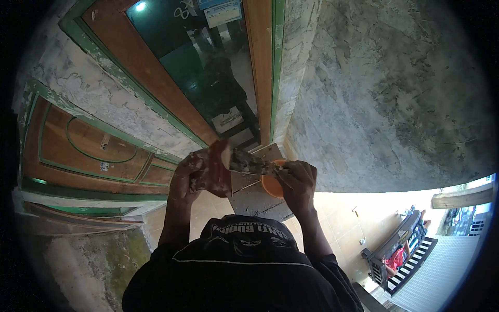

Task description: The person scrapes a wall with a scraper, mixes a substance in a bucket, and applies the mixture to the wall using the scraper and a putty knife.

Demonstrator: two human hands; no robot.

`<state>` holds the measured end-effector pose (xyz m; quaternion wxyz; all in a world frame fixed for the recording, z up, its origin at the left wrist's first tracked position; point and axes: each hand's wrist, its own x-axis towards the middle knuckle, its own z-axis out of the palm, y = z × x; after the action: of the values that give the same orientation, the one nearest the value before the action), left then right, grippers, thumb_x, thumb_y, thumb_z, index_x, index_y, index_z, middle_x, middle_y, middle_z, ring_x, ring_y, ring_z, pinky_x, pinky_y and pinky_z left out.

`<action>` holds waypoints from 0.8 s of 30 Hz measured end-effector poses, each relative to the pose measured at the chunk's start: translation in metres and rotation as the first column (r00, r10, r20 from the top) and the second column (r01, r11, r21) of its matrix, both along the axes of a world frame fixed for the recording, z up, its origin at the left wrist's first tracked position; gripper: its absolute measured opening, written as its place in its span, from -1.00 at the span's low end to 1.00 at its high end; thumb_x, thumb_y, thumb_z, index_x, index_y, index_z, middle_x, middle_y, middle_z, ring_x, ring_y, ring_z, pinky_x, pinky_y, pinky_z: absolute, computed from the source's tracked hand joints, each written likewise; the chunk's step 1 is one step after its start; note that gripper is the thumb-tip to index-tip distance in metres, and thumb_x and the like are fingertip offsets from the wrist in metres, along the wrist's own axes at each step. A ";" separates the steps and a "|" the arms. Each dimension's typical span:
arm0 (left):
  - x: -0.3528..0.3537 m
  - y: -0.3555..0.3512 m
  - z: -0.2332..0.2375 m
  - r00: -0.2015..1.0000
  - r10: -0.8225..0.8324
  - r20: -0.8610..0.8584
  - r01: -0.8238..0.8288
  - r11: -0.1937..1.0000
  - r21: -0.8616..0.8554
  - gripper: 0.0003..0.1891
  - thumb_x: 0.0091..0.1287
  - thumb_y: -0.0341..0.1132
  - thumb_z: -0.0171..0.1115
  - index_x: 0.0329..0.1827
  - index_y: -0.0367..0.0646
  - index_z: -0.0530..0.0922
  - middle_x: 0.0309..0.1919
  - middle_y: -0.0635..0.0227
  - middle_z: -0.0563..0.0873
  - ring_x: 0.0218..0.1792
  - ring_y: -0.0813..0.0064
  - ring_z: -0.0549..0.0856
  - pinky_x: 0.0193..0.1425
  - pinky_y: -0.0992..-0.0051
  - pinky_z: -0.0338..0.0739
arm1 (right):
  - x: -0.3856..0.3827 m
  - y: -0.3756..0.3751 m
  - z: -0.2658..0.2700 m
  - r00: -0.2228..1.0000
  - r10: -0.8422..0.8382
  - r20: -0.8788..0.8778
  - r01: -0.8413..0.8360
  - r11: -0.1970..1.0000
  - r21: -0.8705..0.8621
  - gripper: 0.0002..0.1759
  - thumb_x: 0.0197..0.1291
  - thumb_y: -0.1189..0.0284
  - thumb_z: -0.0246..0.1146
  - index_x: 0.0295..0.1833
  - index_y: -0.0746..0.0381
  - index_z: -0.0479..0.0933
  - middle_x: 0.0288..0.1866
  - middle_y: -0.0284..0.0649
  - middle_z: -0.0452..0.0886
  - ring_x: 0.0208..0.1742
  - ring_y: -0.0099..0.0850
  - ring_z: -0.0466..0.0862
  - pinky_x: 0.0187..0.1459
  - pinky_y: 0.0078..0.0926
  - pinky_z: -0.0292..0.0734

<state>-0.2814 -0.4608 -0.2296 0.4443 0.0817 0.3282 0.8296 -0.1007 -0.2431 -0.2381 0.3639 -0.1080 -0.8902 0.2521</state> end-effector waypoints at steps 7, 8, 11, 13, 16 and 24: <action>0.013 0.015 0.022 0.914 0.352 -0.202 -0.373 0.924 -0.078 -0.65 0.29 -0.44 0.15 0.10 -0.43 0.43 -0.22 0.21 0.66 -0.26 0.49 0.69 -0.19 0.55 0.63 | 0.028 -0.015 0.005 0.980 0.154 0.125 0.032 0.496 -0.867 -0.92 0.14 0.58 0.22 -0.29 0.38 0.59 -0.46 -0.25 0.58 -0.51 -0.55 0.52 -0.49 -0.60 0.40; 0.015 0.018 0.022 0.878 0.416 -0.236 -0.439 0.897 -0.056 -0.64 0.29 -0.44 0.14 0.11 -0.43 0.42 -0.17 0.19 0.65 -0.17 0.44 0.69 -0.08 0.50 0.63 | 0.030 -0.014 0.010 0.949 0.263 0.173 -0.003 0.556 -0.831 -0.84 0.28 0.54 0.12 -0.31 0.39 0.55 -0.55 -0.24 0.58 -0.61 -0.59 0.52 -0.56 -0.62 0.39; 0.027 0.024 0.030 0.841 0.467 -0.272 -0.493 0.869 -0.032 -0.63 0.30 -0.47 0.12 0.14 -0.45 0.40 -0.12 0.17 0.64 -0.13 0.46 0.66 -0.03 0.50 0.58 | 0.031 -0.020 0.019 0.891 0.356 0.280 0.102 0.444 -0.890 -0.81 0.30 0.51 0.12 -0.33 0.39 0.54 -0.58 -0.27 0.57 -0.62 -0.61 0.51 -0.53 -0.61 0.39; 0.034 0.022 0.019 0.829 0.427 -0.361 -0.480 0.874 -0.069 -0.64 0.30 -0.47 0.12 0.14 -0.44 0.41 -0.15 0.19 0.64 -0.18 0.46 0.66 -0.06 0.48 0.59 | 0.027 -0.020 0.023 0.885 0.345 0.312 0.103 0.509 -0.855 -0.79 0.31 0.49 0.12 -0.33 0.39 0.54 -0.60 -0.30 0.55 -0.64 -0.63 0.48 -0.54 -0.61 0.38; 0.054 0.018 0.013 0.801 0.260 -0.540 -0.434 0.873 -0.223 -0.68 0.31 -0.46 0.13 0.09 -0.44 0.47 -0.26 0.26 0.63 -0.31 0.52 0.63 -0.19 0.52 0.55 | 0.024 -0.016 0.021 0.875 0.346 0.339 0.101 0.555 -0.826 -0.78 0.32 0.47 0.12 -0.34 0.37 0.55 -0.60 -0.31 0.55 -0.63 -0.63 0.47 -0.54 -0.61 0.38; 0.042 0.014 -0.004 0.904 0.230 -0.359 -0.312 0.932 -0.188 -0.79 0.30 -0.49 0.15 -0.05 -0.42 0.55 -0.30 0.25 0.68 -0.24 0.54 0.64 -0.14 0.59 0.52 | 0.024 -0.011 0.022 0.950 0.294 0.109 -0.014 0.389 -0.921 -0.79 0.33 0.47 0.12 -0.23 0.39 0.58 -0.58 -0.31 0.56 -0.62 -0.65 0.48 -0.54 -0.64 0.39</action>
<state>-0.2395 -0.4466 -0.2340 0.2690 0.1188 0.5044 0.8119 -0.0764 -0.2537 -0.2156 0.1029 -0.2361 -0.6524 0.7128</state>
